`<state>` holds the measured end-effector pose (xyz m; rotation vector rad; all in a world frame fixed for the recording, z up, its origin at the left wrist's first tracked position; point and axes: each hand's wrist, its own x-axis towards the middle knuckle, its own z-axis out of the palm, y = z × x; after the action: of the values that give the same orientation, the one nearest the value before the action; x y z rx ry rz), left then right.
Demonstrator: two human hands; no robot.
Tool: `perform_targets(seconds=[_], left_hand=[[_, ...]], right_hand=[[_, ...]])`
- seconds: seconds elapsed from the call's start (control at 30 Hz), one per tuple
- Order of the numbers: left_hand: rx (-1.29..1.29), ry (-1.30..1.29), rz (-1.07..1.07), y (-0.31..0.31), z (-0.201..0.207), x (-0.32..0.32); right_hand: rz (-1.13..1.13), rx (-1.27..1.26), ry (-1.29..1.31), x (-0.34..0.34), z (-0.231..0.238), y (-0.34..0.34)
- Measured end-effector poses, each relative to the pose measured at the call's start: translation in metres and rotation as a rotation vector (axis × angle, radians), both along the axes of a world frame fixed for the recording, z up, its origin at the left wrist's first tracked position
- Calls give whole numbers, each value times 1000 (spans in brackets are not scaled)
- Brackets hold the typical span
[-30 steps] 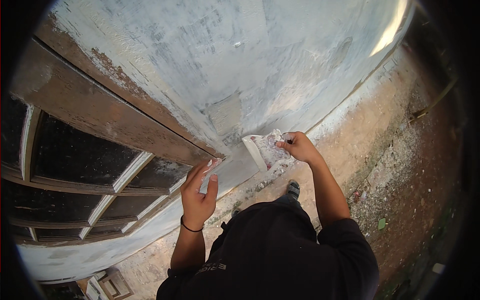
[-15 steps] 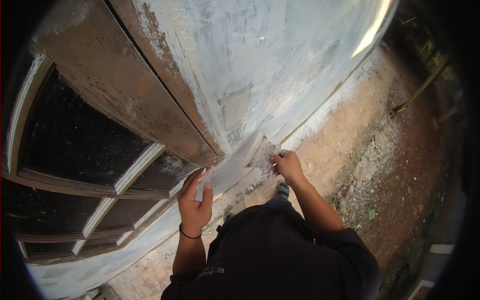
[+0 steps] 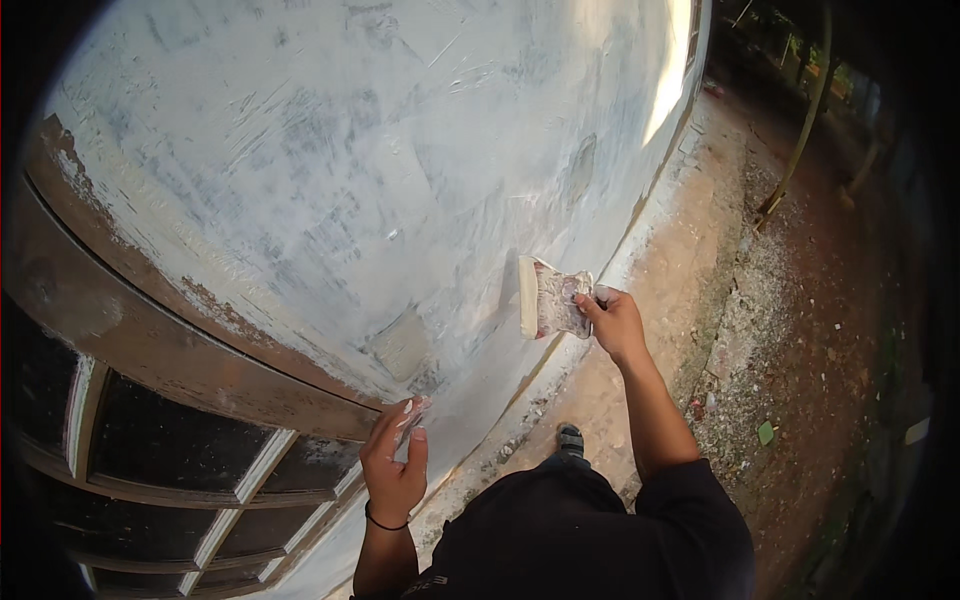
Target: The person applies wall putty to an exterior house wall using a putty knife to scoop the putty from a putty tray and spread it onto the wall.
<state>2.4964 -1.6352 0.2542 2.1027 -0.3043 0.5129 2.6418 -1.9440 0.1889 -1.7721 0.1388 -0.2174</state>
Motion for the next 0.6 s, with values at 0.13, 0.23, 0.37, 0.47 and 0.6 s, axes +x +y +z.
perform_targets(seconds=[0.13,0.23,0.37,0.47,0.6], left_hand=[[19,-72,-25,-19,38,27],[138,-239,-68,-40,94,51],[335,-514,-147,-73,187,70],[547,-677,-179,-103,248,77],[796,-771,-180,-128,290,109]], right_hand=[[97,-20,-148,26,88,-35],[169,3,-274,47,147,-58],[299,-2,-464,56,238,-73],[357,-33,-601,63,294,-84],[397,-25,-680,92,350,-95]])
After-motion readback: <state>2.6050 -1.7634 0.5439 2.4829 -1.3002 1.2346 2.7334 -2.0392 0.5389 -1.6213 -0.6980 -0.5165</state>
